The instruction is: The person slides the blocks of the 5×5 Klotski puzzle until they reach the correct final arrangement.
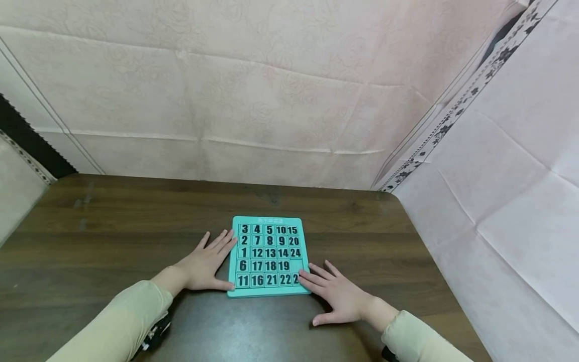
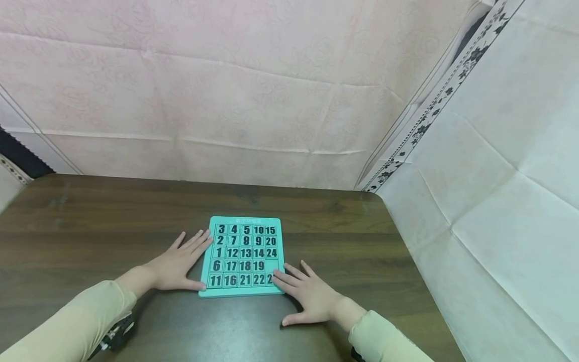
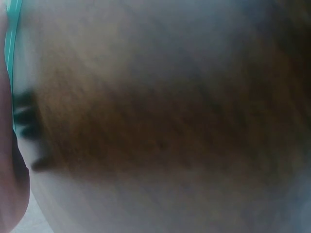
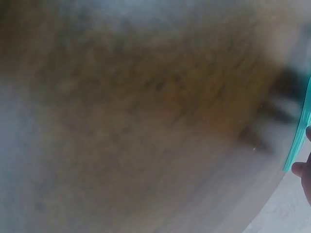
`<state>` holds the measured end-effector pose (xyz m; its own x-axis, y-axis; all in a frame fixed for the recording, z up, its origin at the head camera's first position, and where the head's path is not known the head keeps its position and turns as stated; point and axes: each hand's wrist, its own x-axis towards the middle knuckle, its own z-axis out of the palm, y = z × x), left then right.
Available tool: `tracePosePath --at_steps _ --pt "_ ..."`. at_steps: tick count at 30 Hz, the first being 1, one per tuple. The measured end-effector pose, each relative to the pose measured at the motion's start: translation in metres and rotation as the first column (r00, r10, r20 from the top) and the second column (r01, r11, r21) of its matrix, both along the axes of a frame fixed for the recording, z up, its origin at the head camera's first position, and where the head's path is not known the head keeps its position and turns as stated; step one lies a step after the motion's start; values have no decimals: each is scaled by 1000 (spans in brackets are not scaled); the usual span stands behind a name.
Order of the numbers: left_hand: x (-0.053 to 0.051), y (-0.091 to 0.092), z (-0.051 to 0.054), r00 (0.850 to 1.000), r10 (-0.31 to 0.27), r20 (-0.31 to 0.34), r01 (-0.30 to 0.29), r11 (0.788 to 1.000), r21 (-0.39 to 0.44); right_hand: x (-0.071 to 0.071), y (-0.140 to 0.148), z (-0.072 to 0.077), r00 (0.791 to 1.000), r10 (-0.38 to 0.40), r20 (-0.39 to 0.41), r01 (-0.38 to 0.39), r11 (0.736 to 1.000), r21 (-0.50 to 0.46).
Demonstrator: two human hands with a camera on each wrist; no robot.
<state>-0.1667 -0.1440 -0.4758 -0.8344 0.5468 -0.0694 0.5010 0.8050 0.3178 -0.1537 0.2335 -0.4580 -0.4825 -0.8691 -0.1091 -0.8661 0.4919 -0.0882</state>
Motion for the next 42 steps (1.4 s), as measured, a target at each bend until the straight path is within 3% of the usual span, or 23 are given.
tracePosePath --at_steps 13,20,27,42 --pt "0 0 -3 1000 -2 -24 3 1000 24 -6 -2 3 999 2 -46 -2 1000 -19" --pt "0 -1 -5 1000 -1 -21 2 1000 28 -25 -14 10 994 -100 -33 100 995 -2" --pt "-1 -1 -4 1000 -1 -14 1 1000 11 -42 -23 6 987 -161 5 161 985 59" --pt "-2 -2 -6 1000 0 -23 0 1000 9 -37 -21 4 986 -162 39 159 985 68"
